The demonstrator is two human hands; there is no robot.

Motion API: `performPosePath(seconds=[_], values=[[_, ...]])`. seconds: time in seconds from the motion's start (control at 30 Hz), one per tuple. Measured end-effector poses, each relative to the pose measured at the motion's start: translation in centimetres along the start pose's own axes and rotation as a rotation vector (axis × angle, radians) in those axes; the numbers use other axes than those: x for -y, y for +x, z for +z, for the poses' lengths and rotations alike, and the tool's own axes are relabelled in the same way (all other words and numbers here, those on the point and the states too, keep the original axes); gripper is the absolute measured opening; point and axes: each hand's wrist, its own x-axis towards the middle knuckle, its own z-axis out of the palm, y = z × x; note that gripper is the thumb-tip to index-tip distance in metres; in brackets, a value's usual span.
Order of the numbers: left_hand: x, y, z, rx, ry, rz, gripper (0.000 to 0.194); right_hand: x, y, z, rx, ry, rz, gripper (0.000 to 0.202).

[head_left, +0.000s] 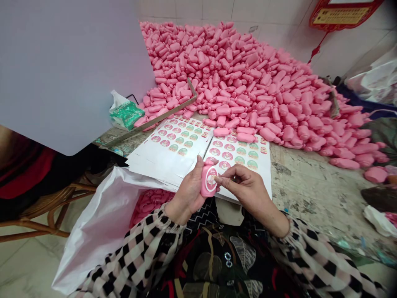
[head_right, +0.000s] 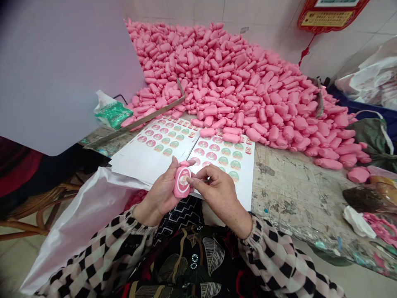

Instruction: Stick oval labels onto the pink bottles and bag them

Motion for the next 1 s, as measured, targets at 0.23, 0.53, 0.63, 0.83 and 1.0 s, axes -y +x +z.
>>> performPosePath(seconds=[0.23,0.53,0.63,0.83,1.0], values=[[0.2,-0.1,0.1,0.049,-0.016,0.031,0.053,-0.5,-0.3,0.1,0.017,-0.093,-0.038,0.022],[0.5,-0.4,0.1,0.079,0.020,0.067,0.050,-0.9,-0.7,0.2,0.003,-0.285,-0.079,0.020],[0.5,-0.9,-0.1,0.065,0.119,0.048,0.042,-0.2,-1.4,0.0,-0.003,-0.550,-0.183,0.017],[0.0,-1.8,-1.0,0.063,0.312,-0.054,0.040,-0.9,-1.7,-0.9,-0.037,-0.615,-0.115,0.028],[0.6,-2.2,-1.2,0.123,0.413,-0.088,0.048,-1.6,-0.5,0.2,0.056,0.132,0.184,0.034]])
